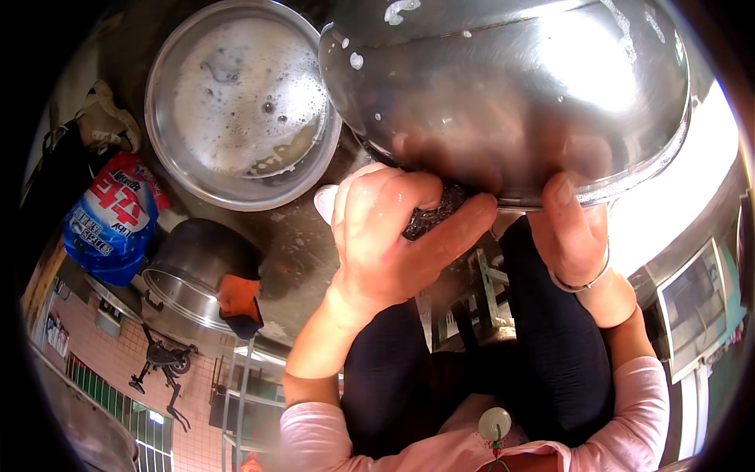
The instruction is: The person scrubs a large metal lid with a steel wool pad over a basin of soapy water, then uses a small metal tool to scrape residue from the rim of the lid.
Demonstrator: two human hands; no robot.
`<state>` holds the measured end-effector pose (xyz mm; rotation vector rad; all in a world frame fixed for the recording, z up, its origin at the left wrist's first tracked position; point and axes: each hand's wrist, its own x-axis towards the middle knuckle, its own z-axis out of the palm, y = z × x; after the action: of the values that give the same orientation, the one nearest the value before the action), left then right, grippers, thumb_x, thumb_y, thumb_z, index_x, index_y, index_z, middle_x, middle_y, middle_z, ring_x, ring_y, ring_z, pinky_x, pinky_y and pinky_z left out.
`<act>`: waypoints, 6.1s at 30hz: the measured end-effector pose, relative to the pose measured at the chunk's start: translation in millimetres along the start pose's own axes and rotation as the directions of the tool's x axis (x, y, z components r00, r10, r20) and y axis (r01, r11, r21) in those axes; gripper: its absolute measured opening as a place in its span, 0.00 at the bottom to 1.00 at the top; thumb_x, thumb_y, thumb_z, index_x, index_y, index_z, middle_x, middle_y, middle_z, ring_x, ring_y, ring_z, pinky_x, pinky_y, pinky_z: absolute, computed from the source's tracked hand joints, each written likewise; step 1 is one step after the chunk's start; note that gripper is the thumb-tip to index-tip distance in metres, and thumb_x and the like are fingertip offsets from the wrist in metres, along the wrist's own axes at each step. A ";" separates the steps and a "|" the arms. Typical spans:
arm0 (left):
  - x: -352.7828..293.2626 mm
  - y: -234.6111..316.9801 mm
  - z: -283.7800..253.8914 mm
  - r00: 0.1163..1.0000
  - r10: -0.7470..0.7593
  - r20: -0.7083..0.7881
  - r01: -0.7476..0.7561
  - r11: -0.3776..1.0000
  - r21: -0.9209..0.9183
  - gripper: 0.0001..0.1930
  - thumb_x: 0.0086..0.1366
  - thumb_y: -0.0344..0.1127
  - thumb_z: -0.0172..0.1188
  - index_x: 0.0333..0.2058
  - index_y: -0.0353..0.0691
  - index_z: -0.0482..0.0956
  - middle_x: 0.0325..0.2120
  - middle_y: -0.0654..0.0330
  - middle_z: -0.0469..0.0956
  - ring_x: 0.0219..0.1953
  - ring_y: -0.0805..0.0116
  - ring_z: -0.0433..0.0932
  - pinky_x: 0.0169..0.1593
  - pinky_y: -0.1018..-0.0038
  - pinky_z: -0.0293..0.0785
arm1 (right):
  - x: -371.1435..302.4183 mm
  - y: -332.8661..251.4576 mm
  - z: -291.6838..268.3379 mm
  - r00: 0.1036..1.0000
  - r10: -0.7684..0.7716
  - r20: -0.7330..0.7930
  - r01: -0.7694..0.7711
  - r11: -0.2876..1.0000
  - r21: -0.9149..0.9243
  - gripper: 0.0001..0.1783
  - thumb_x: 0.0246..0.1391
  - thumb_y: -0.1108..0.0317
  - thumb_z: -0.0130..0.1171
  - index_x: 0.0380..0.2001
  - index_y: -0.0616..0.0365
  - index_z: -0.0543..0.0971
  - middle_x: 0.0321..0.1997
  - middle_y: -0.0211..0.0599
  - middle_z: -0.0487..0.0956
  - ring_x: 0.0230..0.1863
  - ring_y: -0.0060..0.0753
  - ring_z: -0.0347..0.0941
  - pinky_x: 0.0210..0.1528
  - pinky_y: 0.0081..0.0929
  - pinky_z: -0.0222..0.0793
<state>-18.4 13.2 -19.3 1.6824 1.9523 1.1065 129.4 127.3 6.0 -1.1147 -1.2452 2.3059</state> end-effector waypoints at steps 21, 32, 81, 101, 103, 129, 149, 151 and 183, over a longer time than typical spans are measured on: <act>-34.5 -52.8 -8.0 0.975 -0.153 -0.162 0.173 0.978 0.120 0.10 0.50 0.23 0.66 0.32 0.40 0.77 0.28 0.63 0.79 0.30 0.65 0.74 0.37 0.72 0.68 | 3.1 -1.9 -1.0 0.998 0.000 0.055 0.000 1.000 0.010 0.21 0.63 0.59 0.46 0.50 0.65 0.65 0.38 0.45 0.77 0.34 0.37 0.74 0.36 0.31 0.70; -19.7 -32.9 -34.8 0.824 -0.478 -0.303 0.358 0.855 -0.376 0.14 0.60 0.24 0.59 0.45 0.34 0.71 0.45 0.57 0.71 0.48 0.70 0.69 0.53 0.75 0.65 | -0.1 -2.5 -14.0 0.994 0.066 0.082 -0.051 0.985 -0.164 0.32 0.64 0.46 0.41 0.54 0.67 0.62 0.38 0.55 0.76 0.32 0.47 0.76 0.36 0.39 0.72; -3.4 -47.6 2.3 0.959 -0.010 -0.284 0.028 0.998 0.061 0.21 0.38 0.16 0.59 0.34 0.40 0.74 0.22 0.65 0.73 0.23 0.64 0.66 0.30 0.71 0.67 | 11.4 17.0 0.9 0.971 0.081 0.224 -0.151 0.936 0.318 0.27 0.61 0.58 0.54 0.58 0.60 0.64 0.53 0.51 0.73 0.48 0.51 0.75 0.53 0.50 0.71; -9.6 -20.4 -6.1 0.953 -0.267 -0.145 0.205 0.917 -0.342 0.15 0.42 0.14 0.62 0.29 0.40 0.79 0.19 0.67 0.70 0.23 0.71 0.67 0.29 0.78 0.65 | 14.1 18.8 -2.5 0.969 0.092 0.229 -0.117 0.988 0.099 0.11 0.61 0.67 0.55 0.40 0.63 0.78 0.35 0.31 0.78 0.37 0.22 0.71 0.40 0.21 0.67; -19.4 -21.1 -9.4 0.889 -0.416 -0.190 0.242 0.781 -0.575 0.10 0.49 0.15 0.61 0.28 0.37 0.76 0.19 0.65 0.68 0.23 0.74 0.64 0.28 0.78 0.63 | 17.4 18.7 3.9 0.954 0.142 0.262 -0.183 0.974 0.137 0.11 0.61 0.66 0.55 0.40 0.63 0.78 0.35 0.30 0.77 0.36 0.22 0.69 0.39 0.21 0.66; -23.1 -31.6 -15.7 0.572 -0.820 0.018 0.487 0.321 -0.812 0.06 0.66 0.29 0.55 0.40 0.36 0.72 0.26 0.69 0.68 0.25 0.84 0.63 0.31 0.84 0.63 | 10.8 46.5 -0.7 0.953 0.121 0.279 -0.148 0.986 0.076 0.11 0.61 0.67 0.56 0.41 0.63 0.77 0.34 0.28 0.77 0.35 0.19 0.68 0.37 0.19 0.66; -16.1 -33.1 -12.9 0.485 -0.858 0.171 0.634 0.210 -0.744 0.10 0.67 0.34 0.54 0.44 0.38 0.73 0.29 0.70 0.74 0.23 0.87 0.67 0.26 0.88 0.64 | 12.5 39.7 -4.9 0.862 0.372 0.345 -0.350 0.928 -0.126 0.15 0.62 0.61 0.54 0.42 0.61 0.80 0.33 0.28 0.79 0.34 0.18 0.70 0.37 0.17 0.68; -15.4 -29.7 -9.2 0.449 -0.879 0.162 0.637 0.187 -0.748 0.12 0.67 0.35 0.54 0.46 0.36 0.72 0.30 0.68 0.75 0.22 0.85 0.68 0.25 0.87 0.66 | 10.7 56.1 -0.9 0.890 0.234 0.391 -0.290 0.953 0.089 0.17 0.62 0.58 0.53 0.40 0.61 0.80 0.32 0.27 0.77 0.35 0.17 0.70 0.38 0.18 0.68; 3.3 -36.5 -37.9 0.434 -0.874 -0.218 0.375 0.395 -0.839 0.15 0.72 0.47 0.46 0.32 0.42 0.67 0.16 0.72 0.52 0.18 0.81 0.49 0.21 0.81 0.50 | 16.1 56.0 -4.3 0.872 0.275 0.406 -0.392 0.888 0.241 0.20 0.66 0.60 0.44 0.38 0.65 0.80 0.44 0.41 0.80 0.44 0.29 0.77 0.49 0.26 0.70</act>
<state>-70.2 3.7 -20.9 -0.0636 1.8310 1.8352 127.7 106.3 -48.5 -0.8731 -0.7738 2.9550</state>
